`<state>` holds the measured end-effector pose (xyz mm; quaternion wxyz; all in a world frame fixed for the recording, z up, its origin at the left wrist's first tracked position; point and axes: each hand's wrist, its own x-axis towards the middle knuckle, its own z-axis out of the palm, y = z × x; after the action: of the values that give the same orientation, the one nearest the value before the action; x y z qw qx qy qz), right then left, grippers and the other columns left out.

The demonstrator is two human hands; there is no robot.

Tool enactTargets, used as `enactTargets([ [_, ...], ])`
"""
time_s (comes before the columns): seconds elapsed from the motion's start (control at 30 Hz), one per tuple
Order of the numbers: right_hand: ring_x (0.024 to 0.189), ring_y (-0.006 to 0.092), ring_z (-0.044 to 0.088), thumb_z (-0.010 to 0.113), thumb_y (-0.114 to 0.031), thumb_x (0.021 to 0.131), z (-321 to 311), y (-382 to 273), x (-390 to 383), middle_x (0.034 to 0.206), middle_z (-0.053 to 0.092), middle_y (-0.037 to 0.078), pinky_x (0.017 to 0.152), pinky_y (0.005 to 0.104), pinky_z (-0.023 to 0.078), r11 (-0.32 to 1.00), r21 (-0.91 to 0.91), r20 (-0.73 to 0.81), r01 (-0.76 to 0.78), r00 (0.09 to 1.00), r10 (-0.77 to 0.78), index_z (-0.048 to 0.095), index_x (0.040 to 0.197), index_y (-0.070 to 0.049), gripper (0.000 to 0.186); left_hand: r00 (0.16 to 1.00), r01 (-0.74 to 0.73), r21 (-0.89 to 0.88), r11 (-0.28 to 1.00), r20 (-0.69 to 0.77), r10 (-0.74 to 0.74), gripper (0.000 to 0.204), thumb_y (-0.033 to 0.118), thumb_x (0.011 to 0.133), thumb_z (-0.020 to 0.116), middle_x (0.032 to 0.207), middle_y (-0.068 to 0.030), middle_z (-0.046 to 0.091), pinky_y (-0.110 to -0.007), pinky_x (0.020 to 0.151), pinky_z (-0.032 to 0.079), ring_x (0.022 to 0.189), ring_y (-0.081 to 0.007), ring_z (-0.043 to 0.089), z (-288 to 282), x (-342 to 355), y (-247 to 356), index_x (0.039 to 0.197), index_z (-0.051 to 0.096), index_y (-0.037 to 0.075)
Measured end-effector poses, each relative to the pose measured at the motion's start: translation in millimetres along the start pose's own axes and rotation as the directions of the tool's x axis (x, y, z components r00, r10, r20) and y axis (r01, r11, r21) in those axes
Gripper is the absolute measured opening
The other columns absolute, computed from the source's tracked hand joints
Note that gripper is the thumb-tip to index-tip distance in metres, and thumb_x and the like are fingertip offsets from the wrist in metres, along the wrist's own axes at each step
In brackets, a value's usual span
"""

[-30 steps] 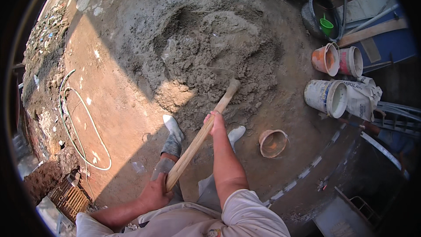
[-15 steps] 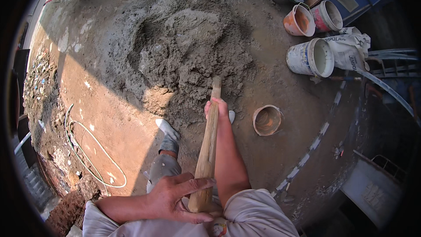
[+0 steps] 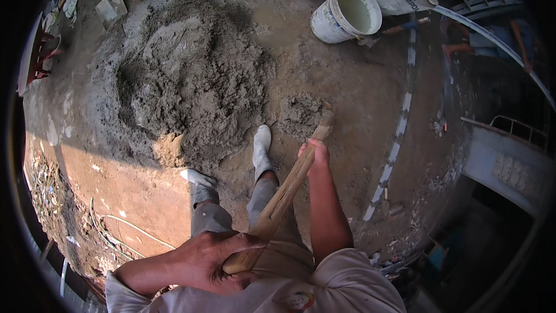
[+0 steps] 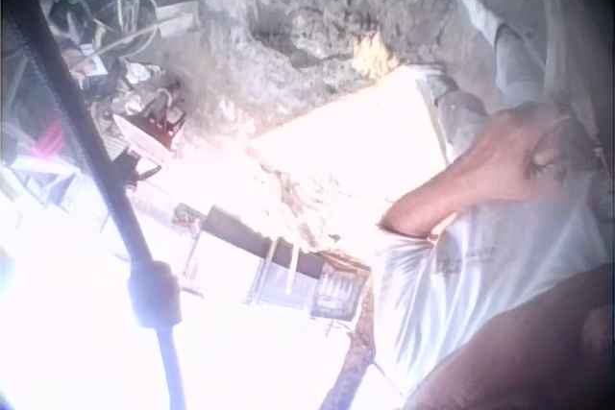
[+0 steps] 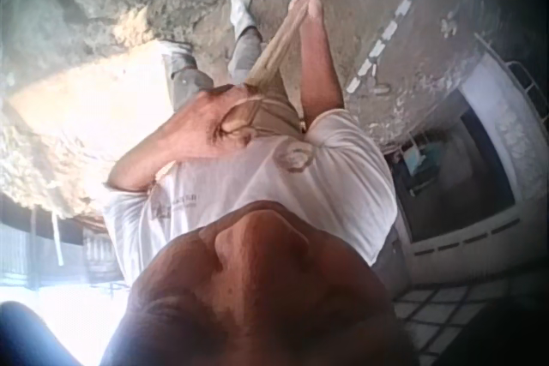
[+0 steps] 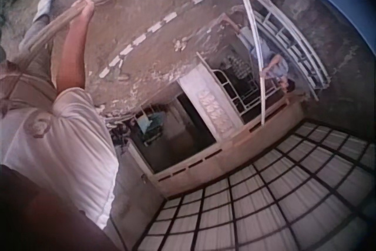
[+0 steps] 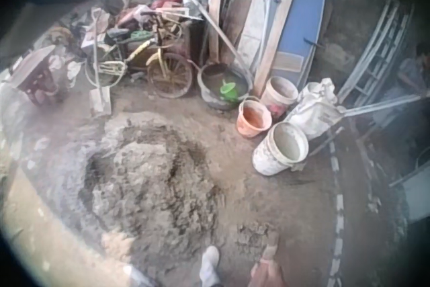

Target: The person mixes a pile of wet cement on the ground using a hoe. They then scoop the cement into a bowl and carry it to a construction area. Using a trowel, the person applies mortar to the ground and places bricks in a line, tapping them into position.

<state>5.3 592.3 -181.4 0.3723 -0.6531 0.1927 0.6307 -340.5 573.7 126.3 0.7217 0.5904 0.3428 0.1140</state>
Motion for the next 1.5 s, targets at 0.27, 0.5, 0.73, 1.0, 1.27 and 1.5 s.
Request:
enactTargets([
  [0.27,0.070,0.0240,0.055,0.054,-0.006,0.090,23,72,67,0.082,0.051,0.009,0.064,0.0420,0.053,0.977,-0.004,-0.249,0.212,0.946,-0.206,0.047,0.099,-0.003,0.012,0.838,0.542,0.407,0.735,-0.317,-0.444,0.062,0.016,0.073,0.072,0.102,-0.0149,0.064,-0.047,0.077,0.057,0.085,-0.0384,0.067,-25,-29,-218,0.131,0.051,0.021],
  [0.5,0.071,0.0281,0.058,0.055,0.004,0.085,-6,99,94,0.092,0.052,0.012,0.067,0.0471,0.056,0.946,-0.096,-0.396,0.311,0.860,-0.323,0.031,0.121,-0.007,0.045,0.811,0.585,0.392,0.710,-0.305,-0.499,0.036,0.019,0.079,0.067,0.098,-0.0174,0.067,-0.048,0.079,0.055,0.091,-0.0386,0.067,9,-17,-388,0.113,0.057,0.017],
  [0.73,0.069,0.0283,0.058,0.058,0.005,0.075,41,97,2,0.084,0.053,0.012,0.068,0.0487,0.054,0.874,-0.012,-0.100,0.486,0.869,-0.485,0.035,0.123,-0.015,0.056,0.762,0.612,0.218,0.761,-0.420,-0.493,0.035,0.019,0.076,0.069,0.103,-0.0200,0.065,-0.049,0.080,0.054,0.095,-0.0410,0.065,57,-56,-399,0.108,0.058,0.010],
  [1.0,0.067,0.0192,0.053,0.063,-0.017,0.081,188,58,36,0.075,0.052,0.005,0.066,0.0361,0.048,0.912,0.059,0.343,0.406,0.850,-0.401,0.053,0.089,-0.008,0.016,0.771,0.527,0.138,0.839,-0.494,-0.403,0.041,0.021,0.076,0.070,0.090,-0.0191,0.068,-0.050,0.071,0.055,0.081,-0.0402,0.067,1,-57,-306,0.110,0.051,0.009],
  [1.27,0.057,0.0215,0.055,0.064,-0.016,0.087,243,325,144,0.071,0.054,0.006,0.051,0.0380,0.048,0.891,-0.451,0.225,-0.052,0.959,0.170,0.051,0.093,-0.008,0.017,0.431,0.753,-0.285,0.593,-0.466,-0.772,0.052,0.023,0.076,0.072,0.093,-0.0229,0.068,-0.050,0.077,0.055,0.086,-0.0435,0.067,56,-167,-293,0.118,0.047,0.005],
  [1.5,0.058,0.0205,0.056,0.059,-0.002,0.082,212,425,49,0.077,0.053,0.007,0.051,0.0388,0.052,0.738,-0.675,0.170,-0.012,0.970,0.171,0.043,0.110,-0.009,0.033,0.303,0.733,-0.491,0.472,-0.386,-0.872,0.049,0.027,0.073,0.076,0.087,-0.0225,0.069,-0.049,0.079,0.054,0.087,-0.0421,0.068,151,-273,-311,0.113,0.055,0.007],
])
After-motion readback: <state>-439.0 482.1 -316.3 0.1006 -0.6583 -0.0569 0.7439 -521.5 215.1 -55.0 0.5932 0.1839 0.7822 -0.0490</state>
